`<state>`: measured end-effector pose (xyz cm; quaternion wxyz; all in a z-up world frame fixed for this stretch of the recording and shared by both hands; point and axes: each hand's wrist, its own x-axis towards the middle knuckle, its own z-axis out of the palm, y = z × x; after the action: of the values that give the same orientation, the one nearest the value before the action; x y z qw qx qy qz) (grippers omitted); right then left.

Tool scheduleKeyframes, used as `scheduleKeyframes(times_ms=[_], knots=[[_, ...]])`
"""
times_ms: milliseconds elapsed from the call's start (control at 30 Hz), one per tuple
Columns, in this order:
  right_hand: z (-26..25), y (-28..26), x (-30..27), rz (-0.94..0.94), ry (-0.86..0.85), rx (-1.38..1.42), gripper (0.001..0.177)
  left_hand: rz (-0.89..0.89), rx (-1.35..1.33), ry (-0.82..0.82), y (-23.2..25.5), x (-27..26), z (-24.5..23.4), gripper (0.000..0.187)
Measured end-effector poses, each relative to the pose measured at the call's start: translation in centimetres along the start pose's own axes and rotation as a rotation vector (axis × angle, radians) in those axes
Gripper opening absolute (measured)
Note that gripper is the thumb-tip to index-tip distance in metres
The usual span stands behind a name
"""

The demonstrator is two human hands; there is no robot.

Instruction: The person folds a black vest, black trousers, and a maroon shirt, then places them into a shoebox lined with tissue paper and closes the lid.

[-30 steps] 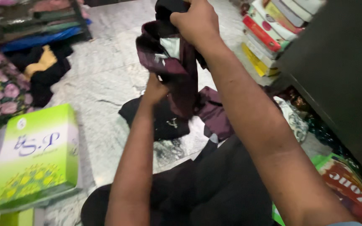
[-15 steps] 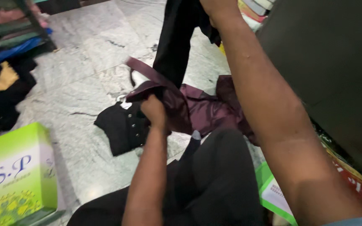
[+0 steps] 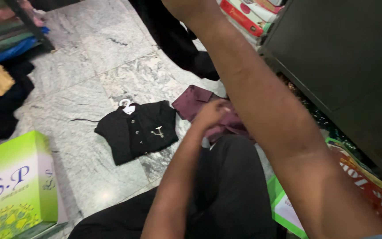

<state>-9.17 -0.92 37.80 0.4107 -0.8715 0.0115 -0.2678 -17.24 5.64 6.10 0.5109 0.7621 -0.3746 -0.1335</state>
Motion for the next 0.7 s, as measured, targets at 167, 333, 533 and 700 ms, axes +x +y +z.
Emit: scheduleKeyframes(times_ms=[167, 333, 533, 700], knots=[[5.1, -2.2, 0.1, -0.076, -0.33, -0.003, 0.027, -0.442, -0.401, 0.824, -3.7, -7.4, -13.7, 0.08], [9.9, -4.1, 1.1, -0.122, -0.526, -0.033, 0.026, -0.088, -0.384, 0.959, -4.7, -15.8, -25.3, 0.108], [12.6, -3.7, 1.1, -0.123, -0.558, -0.041, 0.025, -0.299, -0.089, 0.487, -7.4, -24.5, -36.1, 0.03], [14.2, -1.8, 0.7, -0.088, -0.422, -0.004, 0.024, -0.53, 0.019, 0.719, -8.7, -28.9, -39.7, 0.018]])
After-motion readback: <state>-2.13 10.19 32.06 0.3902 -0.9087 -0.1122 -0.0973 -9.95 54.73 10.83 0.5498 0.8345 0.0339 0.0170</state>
